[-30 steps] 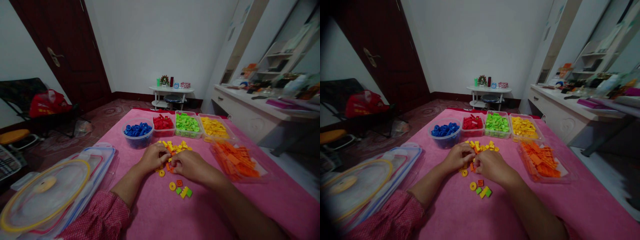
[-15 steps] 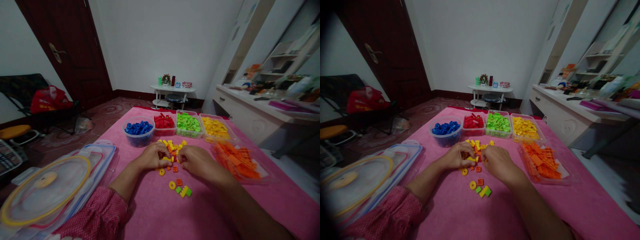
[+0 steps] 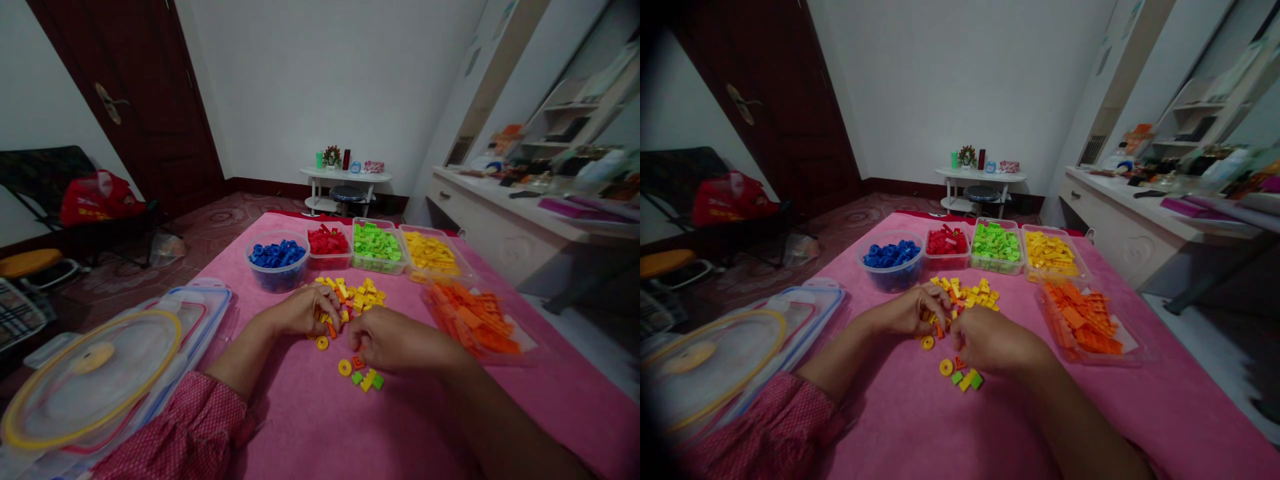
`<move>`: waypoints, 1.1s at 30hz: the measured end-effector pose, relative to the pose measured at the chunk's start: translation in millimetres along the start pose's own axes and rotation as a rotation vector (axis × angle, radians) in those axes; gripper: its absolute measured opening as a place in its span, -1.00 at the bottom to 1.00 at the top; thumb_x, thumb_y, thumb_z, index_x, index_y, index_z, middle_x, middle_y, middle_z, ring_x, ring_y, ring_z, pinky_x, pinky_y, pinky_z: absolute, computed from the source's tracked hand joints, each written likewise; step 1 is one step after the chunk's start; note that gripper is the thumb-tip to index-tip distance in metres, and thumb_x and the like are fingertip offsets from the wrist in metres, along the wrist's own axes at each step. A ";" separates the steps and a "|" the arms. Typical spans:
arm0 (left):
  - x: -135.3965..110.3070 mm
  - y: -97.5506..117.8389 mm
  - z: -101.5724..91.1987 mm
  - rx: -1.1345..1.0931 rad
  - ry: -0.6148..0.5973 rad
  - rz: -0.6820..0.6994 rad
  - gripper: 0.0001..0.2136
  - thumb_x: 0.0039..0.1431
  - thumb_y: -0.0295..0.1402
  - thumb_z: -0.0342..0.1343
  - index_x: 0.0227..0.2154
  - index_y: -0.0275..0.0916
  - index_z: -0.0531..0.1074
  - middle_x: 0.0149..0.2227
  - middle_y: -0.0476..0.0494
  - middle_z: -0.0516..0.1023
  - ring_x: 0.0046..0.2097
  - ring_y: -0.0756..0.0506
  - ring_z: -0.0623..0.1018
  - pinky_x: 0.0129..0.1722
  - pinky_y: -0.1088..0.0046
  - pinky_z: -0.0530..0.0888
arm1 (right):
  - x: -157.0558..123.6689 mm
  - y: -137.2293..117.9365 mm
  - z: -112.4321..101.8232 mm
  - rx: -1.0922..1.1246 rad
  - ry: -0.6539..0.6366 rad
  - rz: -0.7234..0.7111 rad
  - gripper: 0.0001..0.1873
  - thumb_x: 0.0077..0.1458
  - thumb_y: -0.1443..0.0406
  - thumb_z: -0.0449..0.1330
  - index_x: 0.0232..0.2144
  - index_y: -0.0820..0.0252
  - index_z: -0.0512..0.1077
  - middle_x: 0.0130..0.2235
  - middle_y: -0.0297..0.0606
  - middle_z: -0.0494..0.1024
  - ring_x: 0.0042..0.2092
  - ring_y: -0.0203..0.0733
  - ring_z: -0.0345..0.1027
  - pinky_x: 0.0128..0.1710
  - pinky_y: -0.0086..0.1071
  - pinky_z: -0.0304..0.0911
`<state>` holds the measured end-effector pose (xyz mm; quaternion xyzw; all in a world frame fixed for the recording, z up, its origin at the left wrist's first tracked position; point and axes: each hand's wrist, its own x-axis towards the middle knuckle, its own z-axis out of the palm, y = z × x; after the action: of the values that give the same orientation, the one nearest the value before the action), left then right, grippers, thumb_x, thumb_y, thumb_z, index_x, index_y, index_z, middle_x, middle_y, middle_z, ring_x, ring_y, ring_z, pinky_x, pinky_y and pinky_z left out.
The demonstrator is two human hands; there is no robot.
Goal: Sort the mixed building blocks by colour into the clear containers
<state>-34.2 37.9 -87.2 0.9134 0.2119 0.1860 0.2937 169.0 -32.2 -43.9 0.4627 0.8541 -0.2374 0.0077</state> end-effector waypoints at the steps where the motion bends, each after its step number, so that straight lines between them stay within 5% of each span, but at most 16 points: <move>1: 0.3 0.7 -0.2 0.019 -0.007 0.002 -0.85 -0.07 -0.44 0.29 -0.38 -0.10 0.62 -0.17 -0.04 0.49 -0.11 -0.07 0.42 -0.04 0.39 0.29 | -0.7 -4.2 -0.3 0.001 -0.057 -0.004 -0.76 -0.15 0.47 0.11 -0.40 0.20 0.51 -0.40 -0.31 0.55 -0.40 -0.32 0.31 -0.47 -0.50 0.01; 7: 4.2 4.0 3.3 0.137 -0.003 -0.017 -0.80 -0.08 -0.46 0.27 -0.34 -0.07 0.61 -0.17 -0.03 0.46 -0.11 -0.08 0.42 -0.06 0.40 0.31 | 1.0 -20.0 3.9 -0.059 -0.102 0.068 -0.79 -0.17 0.46 0.14 -0.41 0.26 0.52 -0.38 -0.23 0.56 -0.36 -0.29 0.33 -0.47 -0.49 0.04; 12: 7.5 2.2 14.4 0.133 0.086 -0.043 -0.87 0.00 -0.44 0.21 -0.37 -0.11 0.59 -0.17 -0.06 0.46 -0.09 -0.09 0.41 -0.03 0.38 0.32 | 0.9 -4.6 3.3 0.054 -0.011 0.026 -0.83 -0.21 0.47 0.12 -0.50 0.24 0.47 -0.47 -0.32 0.51 -0.45 -0.34 0.29 -0.52 -0.50 0.05; 19: 15.2 -1.9 16.9 -0.200 0.435 -0.124 -0.78 0.06 -0.58 0.00 -0.61 -0.29 0.46 -0.33 -0.11 0.46 -0.24 -0.03 0.48 -0.18 0.45 0.40 | 12.5 31.8 -6.9 0.770 0.214 0.170 -0.83 -0.03 0.32 0.13 -0.30 0.22 0.34 -0.55 -0.40 0.44 -0.59 -0.35 0.32 -0.59 -0.51 0.23; 23: 15.5 -4.3 16.2 -0.152 0.541 -0.176 -0.84 0.09 -0.53 0.02 -0.50 -0.29 0.47 -0.41 -0.07 0.48 -0.33 -0.01 0.48 -0.27 0.48 0.39 | 16.5 39.7 -8.6 0.897 0.357 0.202 -0.79 -0.06 0.29 0.18 -0.31 0.23 0.33 -0.58 -0.45 0.40 -0.61 -0.37 0.31 -0.60 -0.51 0.23; 30: 15.9 14.8 23.8 0.126 0.268 -0.116 -0.86 0.11 -0.27 0.17 -0.33 -0.20 0.56 -0.36 -0.10 0.58 -0.27 -0.09 0.50 -0.21 0.40 0.34 | 14.0 38.1 -12.8 0.794 0.417 0.177 -0.82 -0.06 0.30 0.13 -0.32 0.22 0.32 -0.58 -0.45 0.39 -0.59 -0.35 0.30 -0.59 -0.49 0.19; 33: 18.7 23.1 28.6 0.319 0.188 -0.128 -0.83 0.06 -0.22 0.21 -0.33 -0.18 0.56 -0.35 -0.14 0.59 -0.24 -0.14 0.50 -0.22 0.36 0.31 | -2.5 33.8 -33.1 0.516 0.476 0.207 -0.84 -0.04 0.32 0.10 -0.33 0.22 0.38 -0.57 -0.40 0.42 -0.56 -0.32 0.31 -0.56 -0.47 0.16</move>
<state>1.3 17.0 -90.7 0.9116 0.3229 0.2154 0.1356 204.1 -5.0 -27.5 0.5757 0.6926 -0.3288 -0.2843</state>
